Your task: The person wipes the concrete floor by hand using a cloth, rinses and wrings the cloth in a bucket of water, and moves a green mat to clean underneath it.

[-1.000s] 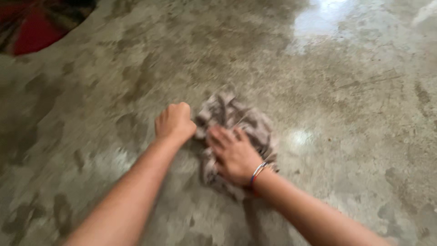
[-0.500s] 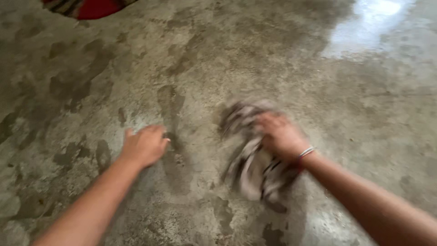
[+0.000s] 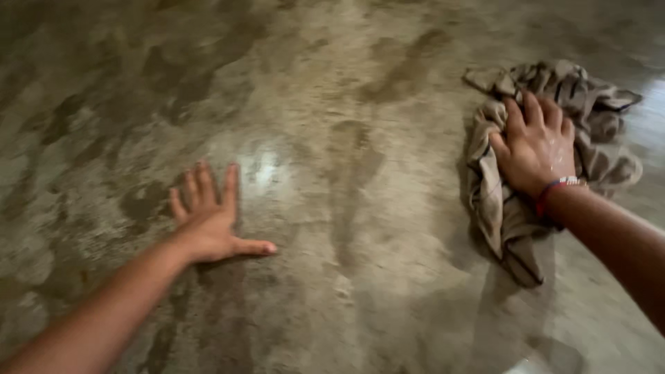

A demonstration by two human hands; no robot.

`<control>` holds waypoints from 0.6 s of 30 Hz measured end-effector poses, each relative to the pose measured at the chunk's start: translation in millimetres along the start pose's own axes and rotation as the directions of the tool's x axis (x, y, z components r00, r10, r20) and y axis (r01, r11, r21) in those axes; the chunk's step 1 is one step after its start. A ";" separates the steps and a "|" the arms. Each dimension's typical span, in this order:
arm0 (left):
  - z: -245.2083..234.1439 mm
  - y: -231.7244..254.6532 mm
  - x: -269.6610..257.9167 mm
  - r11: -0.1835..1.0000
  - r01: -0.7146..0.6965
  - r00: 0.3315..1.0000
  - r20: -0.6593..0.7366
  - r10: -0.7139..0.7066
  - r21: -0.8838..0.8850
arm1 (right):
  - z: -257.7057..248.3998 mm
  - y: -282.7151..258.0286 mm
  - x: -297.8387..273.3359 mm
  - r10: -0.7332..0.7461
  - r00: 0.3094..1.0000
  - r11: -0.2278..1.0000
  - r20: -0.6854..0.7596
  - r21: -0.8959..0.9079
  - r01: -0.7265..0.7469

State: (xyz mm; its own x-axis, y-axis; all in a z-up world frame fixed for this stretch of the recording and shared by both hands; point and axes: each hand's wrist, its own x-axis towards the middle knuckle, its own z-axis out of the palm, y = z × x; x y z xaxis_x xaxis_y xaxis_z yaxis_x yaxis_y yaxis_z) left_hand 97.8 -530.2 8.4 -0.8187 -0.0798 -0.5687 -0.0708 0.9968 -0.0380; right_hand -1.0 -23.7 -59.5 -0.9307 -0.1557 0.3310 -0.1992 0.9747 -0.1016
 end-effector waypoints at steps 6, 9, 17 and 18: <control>-13.9 4.8 -14.7 0.993 -0.014 1.000 0.005 0.015 -0.114 | 72.9 -127.8 124.7 -0.243 0.970 0.969 0.006 -0.045 0.243; -12.7 3.8 -18.8 0.982 -0.064 0.998 -0.024 0.060 -0.175 | 84.9 -217.3 148.5 -0.323 0.941 0.946 0.104 0.032 0.321; 43.0 -16.9 -4.0 0.764 -0.618 0.448 -0.882 0.148 -0.185 | 64.4 -409.3 98.4 -0.688 0.724 0.720 0.047 0.168 0.673; 44.2 -16.7 -9.2 0.758 -0.593 0.536 -0.835 0.121 -0.271 | 58.0 -416.4 90.7 -0.713 0.701 0.699 0.027 0.114 0.706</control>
State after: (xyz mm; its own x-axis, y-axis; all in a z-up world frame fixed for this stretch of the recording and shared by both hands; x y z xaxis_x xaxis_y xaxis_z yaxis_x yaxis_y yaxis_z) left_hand 131.7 -545.7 -22.1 -0.9237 0.0706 0.3765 0.2775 0.8008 0.5307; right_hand -20.3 -453.1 -41.5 -0.5186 -0.8082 0.2790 -0.8314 0.5528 0.0560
